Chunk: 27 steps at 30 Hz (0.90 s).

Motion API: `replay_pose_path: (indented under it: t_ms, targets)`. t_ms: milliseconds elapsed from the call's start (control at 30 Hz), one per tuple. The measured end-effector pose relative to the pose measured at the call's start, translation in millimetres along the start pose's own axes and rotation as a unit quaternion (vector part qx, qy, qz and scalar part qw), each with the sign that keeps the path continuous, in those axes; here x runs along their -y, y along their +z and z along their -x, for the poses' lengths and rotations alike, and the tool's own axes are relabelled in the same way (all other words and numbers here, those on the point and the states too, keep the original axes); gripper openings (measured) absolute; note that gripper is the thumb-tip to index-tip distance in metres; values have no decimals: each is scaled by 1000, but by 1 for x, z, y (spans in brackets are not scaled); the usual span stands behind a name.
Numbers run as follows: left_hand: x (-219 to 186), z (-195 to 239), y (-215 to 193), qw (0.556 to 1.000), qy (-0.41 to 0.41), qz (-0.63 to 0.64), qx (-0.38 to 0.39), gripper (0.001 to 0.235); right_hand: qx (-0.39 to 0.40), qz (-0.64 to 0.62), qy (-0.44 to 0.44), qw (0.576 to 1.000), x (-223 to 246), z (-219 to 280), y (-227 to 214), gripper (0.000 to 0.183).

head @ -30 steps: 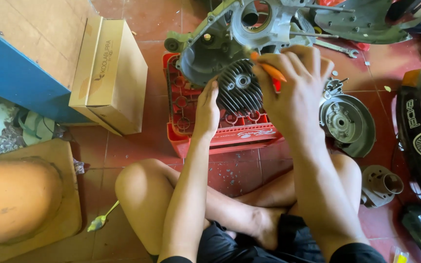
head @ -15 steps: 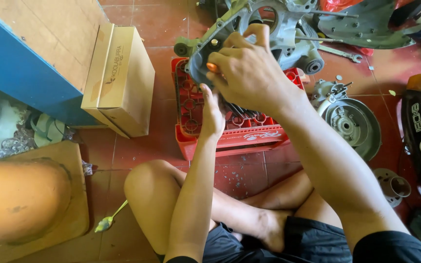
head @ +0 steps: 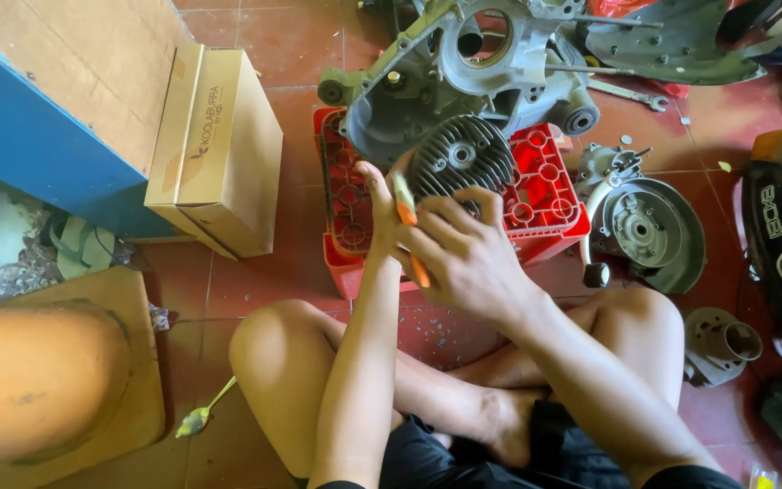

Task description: Cleaning motorcycle engine components like the cylinder and casing using a paintbrush to remove debris.

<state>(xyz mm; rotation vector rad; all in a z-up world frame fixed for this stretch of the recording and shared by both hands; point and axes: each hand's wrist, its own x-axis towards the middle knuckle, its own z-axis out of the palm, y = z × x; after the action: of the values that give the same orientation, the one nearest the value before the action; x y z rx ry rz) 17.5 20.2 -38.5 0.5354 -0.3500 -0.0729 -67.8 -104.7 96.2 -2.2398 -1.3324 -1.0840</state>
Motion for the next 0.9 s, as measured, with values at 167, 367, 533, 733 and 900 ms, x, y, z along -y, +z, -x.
replay_pose_path:
  t_ms: [167, 367, 533, 733, 900]
  targets:
    - [6, 0, 29, 977, 112, -155, -96, 95, -76, -173, 135, 973, -17, 52, 13, 9]
    - [-1, 8, 43, 938, 77, -307, -137, 58, -107, -138, 155, 972, -26, 82, -3, 14]
    - [-7, 7, 50, 886, 65, -434, -151, 45, -127, -172, 272, 938, -62, 121, -11, 14]
    - [-9, 7, 55, 886, 58, -440, -135, 41, -245, -214, 399, 858, -95, 127, -19, 15]
    - [-8, 5, 61, 882, 76, -448, -129, 40, -172, -50, 235, 956, -76, 109, -20, 17]
